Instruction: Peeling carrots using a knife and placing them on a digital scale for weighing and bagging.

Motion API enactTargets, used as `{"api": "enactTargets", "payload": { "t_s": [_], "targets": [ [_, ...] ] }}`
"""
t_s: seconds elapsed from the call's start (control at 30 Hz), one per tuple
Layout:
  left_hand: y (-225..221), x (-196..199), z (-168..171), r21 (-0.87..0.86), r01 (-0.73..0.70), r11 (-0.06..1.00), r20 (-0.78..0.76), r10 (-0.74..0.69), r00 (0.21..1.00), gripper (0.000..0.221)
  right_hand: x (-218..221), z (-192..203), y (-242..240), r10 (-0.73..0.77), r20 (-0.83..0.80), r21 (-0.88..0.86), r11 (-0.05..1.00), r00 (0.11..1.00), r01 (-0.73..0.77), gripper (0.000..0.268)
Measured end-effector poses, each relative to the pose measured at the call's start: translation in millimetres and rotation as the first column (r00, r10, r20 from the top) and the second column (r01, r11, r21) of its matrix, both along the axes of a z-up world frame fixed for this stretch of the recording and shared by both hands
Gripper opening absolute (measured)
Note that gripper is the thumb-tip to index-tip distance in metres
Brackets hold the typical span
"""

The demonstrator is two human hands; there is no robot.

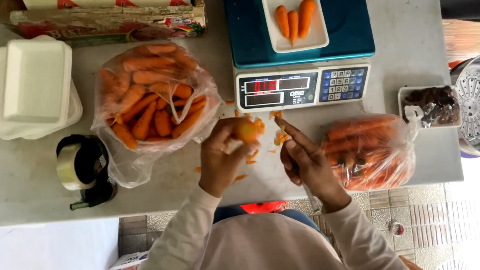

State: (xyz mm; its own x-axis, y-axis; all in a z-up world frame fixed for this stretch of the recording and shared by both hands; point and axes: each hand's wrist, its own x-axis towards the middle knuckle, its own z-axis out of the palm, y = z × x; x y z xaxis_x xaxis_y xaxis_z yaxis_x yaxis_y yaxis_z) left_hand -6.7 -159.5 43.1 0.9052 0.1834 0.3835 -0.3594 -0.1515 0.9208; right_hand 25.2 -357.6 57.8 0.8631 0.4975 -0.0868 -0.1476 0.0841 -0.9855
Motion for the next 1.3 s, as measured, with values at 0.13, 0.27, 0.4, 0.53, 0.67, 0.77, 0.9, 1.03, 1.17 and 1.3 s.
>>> {"api": "enactTargets", "payload": {
  "t_s": [0.13,0.27,0.4,0.53,0.67,0.77,0.9,1.03,1.17,1.3],
  "targets": [
    [-13.1,5.7,-22.0,-0.738,-0.237,0.632,-0.339,-0.042,0.94,0.026,-13.0,-10.4,7.4,-0.031,-0.116,0.142,0.989,0.993,0.048,0.051],
    [-17.8,7.6,-19.7,-0.828,-0.262,0.495,-0.355,-0.101,0.929,0.026,-15.5,-7.8,14.7,-0.017,-0.125,0.237,0.97,0.992,0.046,0.052],
    [-27.1,7.8,-45.7,-0.856,-0.264,0.445,-0.331,-0.079,0.94,0.028,-14.6,-14.6,17.3,-0.031,-0.14,0.276,0.959,0.99,0.069,0.052],
    [-35.5,6.8,-45.9,-0.864,-0.249,0.439,-0.314,-0.082,0.946,0.032,-12.0,-17.6,19.5,-0.035,-0.137,0.309,0.948,0.99,0.076,0.05],
    [-36.3,6.1,-40.2,-0.852,-0.249,0.46,-0.321,-0.085,0.943,0.034,-12.3,-20.8,19.7,-0.02,-0.175,0.356,0.931,0.984,0.082,0.05],
    [-36.1,6.9,-46.0,-0.844,-0.229,0.486,-0.312,-0.097,0.945,0.036,-13.1,-27.3,18.9,-0.057,-0.237,0.318,0.939,0.97,0.133,0.045],
    [-47.7,4.0,-42.9,-0.847,-0.251,0.469,-0.335,-0.105,0.936,0.037,-9.8,-51.5,19.4,-0.098,-0.284,0.308,0.933,0.954,0.187,0.039],
    [-43.5,19.4,-53.3,-0.807,-0.249,0.535,-0.338,-0.073,0.938,0.036,-7.9,-70.8,14.1,-0.11,-0.369,0.293,0.929,0.923,0.227,0.039],
    [-21.5,77.4,3.7,-0.573,-0.185,0.799,-0.305,0.001,0.952,0.029,1.8,-69.4,7.4,-0.25,-0.388,-0.124,0.968,0.887,0.219,0.048],
    [-30.0,191.0,-51.4,-0.324,-0.284,0.903,-0.246,0.209,0.946,0.062,3.2,-77.7,4.3,-0.312,-0.39,-0.308,0.931,0.867,0.196,0.059]
  ]
}}
